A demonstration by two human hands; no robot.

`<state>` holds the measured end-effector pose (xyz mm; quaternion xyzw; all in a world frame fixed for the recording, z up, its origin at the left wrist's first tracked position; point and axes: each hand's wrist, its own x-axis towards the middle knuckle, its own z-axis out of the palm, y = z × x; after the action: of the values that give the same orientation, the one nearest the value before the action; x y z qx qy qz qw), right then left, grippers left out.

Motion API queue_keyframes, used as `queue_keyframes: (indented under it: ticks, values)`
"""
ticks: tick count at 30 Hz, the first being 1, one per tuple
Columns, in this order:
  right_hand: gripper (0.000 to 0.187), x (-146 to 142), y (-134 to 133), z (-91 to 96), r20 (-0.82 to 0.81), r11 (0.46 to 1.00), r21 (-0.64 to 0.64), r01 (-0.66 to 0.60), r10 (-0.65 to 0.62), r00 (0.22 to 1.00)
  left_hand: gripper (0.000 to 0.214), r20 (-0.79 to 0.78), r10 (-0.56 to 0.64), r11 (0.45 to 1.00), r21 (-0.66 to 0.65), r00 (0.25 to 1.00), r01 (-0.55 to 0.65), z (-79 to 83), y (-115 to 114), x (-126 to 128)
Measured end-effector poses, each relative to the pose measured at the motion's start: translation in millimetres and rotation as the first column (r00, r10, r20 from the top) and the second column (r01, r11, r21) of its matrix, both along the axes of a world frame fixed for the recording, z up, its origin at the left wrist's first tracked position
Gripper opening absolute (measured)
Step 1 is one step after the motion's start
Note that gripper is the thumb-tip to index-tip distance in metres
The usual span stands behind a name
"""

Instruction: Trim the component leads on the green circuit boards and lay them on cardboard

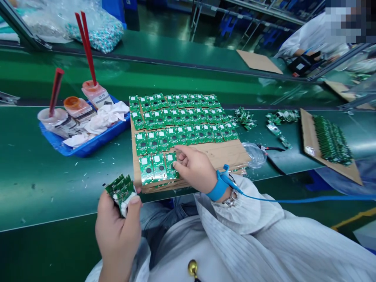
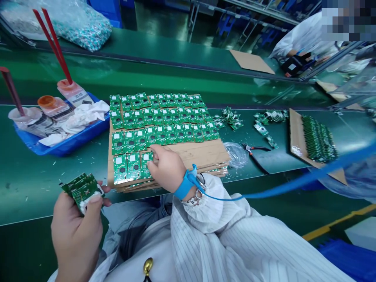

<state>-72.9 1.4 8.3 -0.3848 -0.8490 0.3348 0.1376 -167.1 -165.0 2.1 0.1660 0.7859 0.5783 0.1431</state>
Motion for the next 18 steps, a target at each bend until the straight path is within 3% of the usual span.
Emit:
queue_keyframes:
  ticks: [7, 18]
  values:
    - [0.072, 5.5, -11.0, 12.5, 0.189, 0.984, -0.004, -0.176, 0.173, 0.967, 0.034, -0.015, -0.036, 0.996, -0.085, 0.999, 0.035, -1.1, -1.4, 1.9]
    - [0.063, -3.3, -14.3, 2.3, 0.145, 0.980, 0.055, -0.193, 0.184, 0.972, 0.034, -0.039, -0.077, 0.987, -0.147, 0.996, 0.071, 3.1, -4.4, 3.6]
